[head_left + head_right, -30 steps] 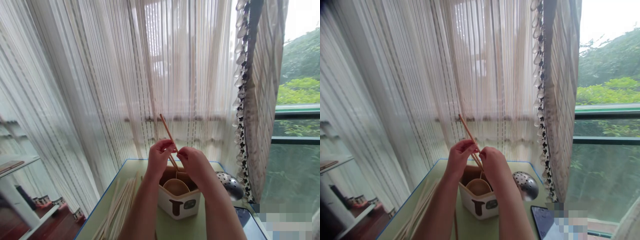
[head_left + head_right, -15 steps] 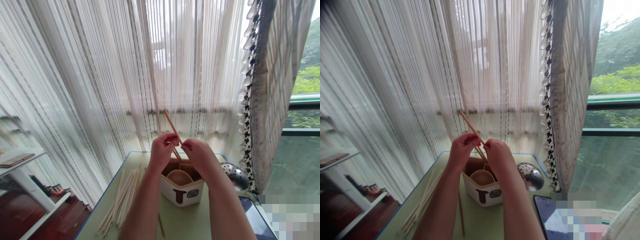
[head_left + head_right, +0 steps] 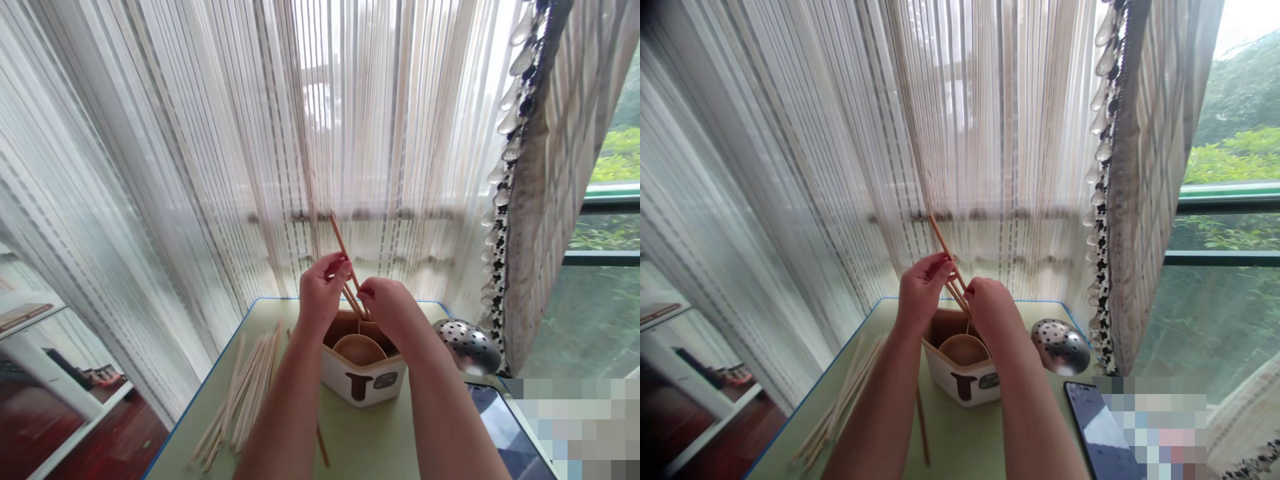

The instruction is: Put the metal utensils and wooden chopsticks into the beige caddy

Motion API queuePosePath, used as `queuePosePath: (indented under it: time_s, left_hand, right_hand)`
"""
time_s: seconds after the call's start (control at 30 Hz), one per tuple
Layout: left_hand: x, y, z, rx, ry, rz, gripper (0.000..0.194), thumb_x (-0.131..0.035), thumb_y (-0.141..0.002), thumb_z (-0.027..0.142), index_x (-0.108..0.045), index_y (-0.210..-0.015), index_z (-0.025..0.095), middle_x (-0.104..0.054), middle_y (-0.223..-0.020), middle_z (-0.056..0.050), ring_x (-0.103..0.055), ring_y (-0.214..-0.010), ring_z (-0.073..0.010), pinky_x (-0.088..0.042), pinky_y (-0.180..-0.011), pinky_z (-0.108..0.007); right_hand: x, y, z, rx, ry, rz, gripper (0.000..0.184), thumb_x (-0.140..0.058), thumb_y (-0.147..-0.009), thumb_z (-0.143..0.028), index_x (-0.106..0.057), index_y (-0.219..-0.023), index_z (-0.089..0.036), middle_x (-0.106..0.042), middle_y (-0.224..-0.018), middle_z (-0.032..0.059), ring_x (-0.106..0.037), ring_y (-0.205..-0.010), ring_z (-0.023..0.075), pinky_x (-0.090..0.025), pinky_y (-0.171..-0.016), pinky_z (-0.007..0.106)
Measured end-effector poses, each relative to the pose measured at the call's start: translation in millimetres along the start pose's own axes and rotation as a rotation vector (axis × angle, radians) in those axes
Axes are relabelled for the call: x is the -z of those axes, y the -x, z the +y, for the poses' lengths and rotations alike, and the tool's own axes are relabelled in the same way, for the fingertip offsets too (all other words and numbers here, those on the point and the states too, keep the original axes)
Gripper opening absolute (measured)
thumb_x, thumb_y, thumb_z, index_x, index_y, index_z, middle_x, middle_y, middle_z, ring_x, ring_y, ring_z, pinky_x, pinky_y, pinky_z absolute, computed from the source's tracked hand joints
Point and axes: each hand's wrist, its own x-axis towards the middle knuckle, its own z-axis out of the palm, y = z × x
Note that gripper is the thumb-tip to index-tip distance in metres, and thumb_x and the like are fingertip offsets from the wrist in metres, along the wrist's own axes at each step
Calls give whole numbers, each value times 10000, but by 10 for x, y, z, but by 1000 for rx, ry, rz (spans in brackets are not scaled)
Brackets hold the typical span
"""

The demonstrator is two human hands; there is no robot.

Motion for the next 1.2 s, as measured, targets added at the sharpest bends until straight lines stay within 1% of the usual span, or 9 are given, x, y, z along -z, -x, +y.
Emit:
queuePosePath:
  time_s: [0.17,0.37,0.5,0.63,0.7,0.8,0.9,1.0,1.2]
  left_hand:
    - [7,-18,-43,-21,0,70,344,-603,-747,378,-614,-1012,160,-677,-901,-78,-643,-782,-169,-545,-663,-296]
    - [-22,-36,-117,-37,-189,0,207,-620,-741,311,-661,-891,173,-688,-871,-69,-634,-817,-172,-494,-726,-296]
    - [-30,-45,-199,57,-69,-59,243,-645,-715,324,-669,-897,166,-696,-865,-81,-643,-819,-188,-495,-725,-305]
    - [4,-67,-264,93,64,-15,275,-652,-707,336,-669,-910,152,-701,-852,-89,-647,-830,-190,-486,-796,-331]
    - [21,-77,-279,105,109,-34,263,-667,-692,323,-668,-885,143,-701,-832,-87,-649,-822,-192,-486,-807,-339]
    - [38,-83,-286,143,165,-97,246,-679,-678,302,-665,-858,134,-699,-826,-86,-650,-822,-192,-486,-811,-341]
    - [55,-80,-281,186,157,-164,249,-676,-679,304,-668,-861,134,-699,-829,-83,-647,-828,-189,-480,-816,-340]
    - [82,-82,-268,218,105,-230,268,-681,-669,328,-677,-849,130,-698,-830,-89,-644,-822,-197,-481,-805,-351]
    - [126,-90,-231,207,55,-174,300,-665,-677,366,-684,-868,135,-702,-827,-93,-643,-829,-193,-469,-828,-357]
  right_hand:
    - [-48,11,-1,-23,18,-61,158,-526,-761,-215,-681,-749,-185,-668,-726,57,-588,-715,159,-352,-619,236]
    - [-54,-10,34,-42,14,-93,174,-533,-749,-232,-694,-787,-176,-679,-760,68,-591,-729,163,-355,-622,235]
    - [-65,-32,75,-24,23,-106,190,-517,-762,-216,-703,-794,-191,-685,-768,62,-593,-718,159,-355,-626,236]
    - [-89,-22,69,-103,66,-185,162,-552,-723,-196,-708,-765,-182,-674,-729,75,-590,-693,164,-354,-600,238]
    - [-90,-15,56,-109,68,-215,159,-556,-713,-191,-708,-754,-182,-669,-709,71,-586,-680,161,-352,-588,235]
    - [-77,-17,51,-69,28,-171,195,-519,-750,-206,-709,-793,-190,-675,-735,61,-589,-698,149,-361,-606,224]
    - [-70,-29,77,-75,20,-141,219,-497,-776,-215,-707,-832,-188,-681,-767,68,-597,-740,151,-371,-647,220]
    - [-85,-35,116,-105,47,-180,194,-520,-761,-212,-704,-812,-181,-679,-756,75,-597,-726,160,-371,-641,231]
    - [-98,-7,132,-122,61,-244,155,-552,-723,-199,-702,-758,-179,-664,-707,68,-581,-653,156,-344,-569,237]
